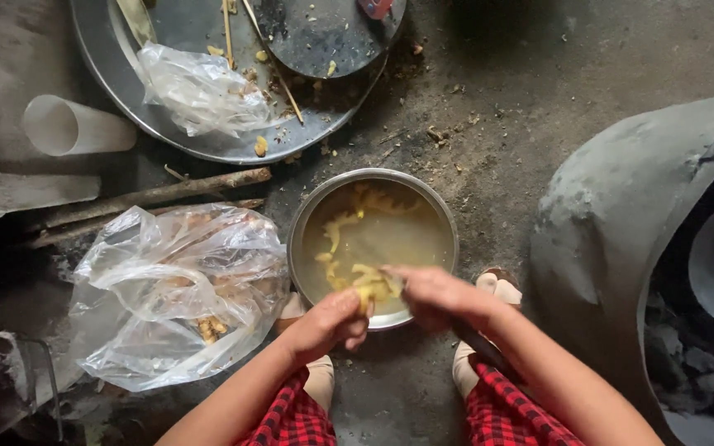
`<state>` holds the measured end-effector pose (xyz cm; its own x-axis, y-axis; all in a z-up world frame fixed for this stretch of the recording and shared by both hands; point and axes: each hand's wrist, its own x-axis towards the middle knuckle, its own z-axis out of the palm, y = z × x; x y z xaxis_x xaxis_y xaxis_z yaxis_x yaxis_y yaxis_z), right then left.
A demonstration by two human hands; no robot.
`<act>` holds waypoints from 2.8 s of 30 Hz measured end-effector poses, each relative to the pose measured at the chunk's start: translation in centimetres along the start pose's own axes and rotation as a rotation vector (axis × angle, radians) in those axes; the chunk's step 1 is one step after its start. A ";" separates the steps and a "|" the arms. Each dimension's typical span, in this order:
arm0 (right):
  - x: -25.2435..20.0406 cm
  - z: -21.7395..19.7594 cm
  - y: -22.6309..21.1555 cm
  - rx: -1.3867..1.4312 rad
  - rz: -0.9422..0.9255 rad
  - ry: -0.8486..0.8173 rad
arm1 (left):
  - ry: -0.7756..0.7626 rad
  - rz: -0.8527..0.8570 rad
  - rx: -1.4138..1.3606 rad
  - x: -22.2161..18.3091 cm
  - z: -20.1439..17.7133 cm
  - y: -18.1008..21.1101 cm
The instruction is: Peeling the skin off ginger roots using a knife and placing them in a bowl of water.
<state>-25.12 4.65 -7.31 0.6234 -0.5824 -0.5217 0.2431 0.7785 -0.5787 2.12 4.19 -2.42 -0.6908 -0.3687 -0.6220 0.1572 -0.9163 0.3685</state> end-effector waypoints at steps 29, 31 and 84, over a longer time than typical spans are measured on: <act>-4.1 4.4 -8.3 0.133 0.004 -0.054 | 0.130 -0.253 -0.488 0.3 1.1 2.4; -4.1 4.8 -7.7 0.030 -0.014 -0.088 | 0.120 -0.249 -0.511 0.2 1.3 2.6; 3.0 -0.4 1.6 -0.914 0.477 0.306 | 0.743 -0.144 1.206 4.4 -4.8 5.4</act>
<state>-23.18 4.01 -10.08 0.2634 -0.3973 -0.8791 -0.7029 0.5451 -0.4570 3.28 -3.13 -6.46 -0.0652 -0.6262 -0.7769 -0.8297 -0.3986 0.3909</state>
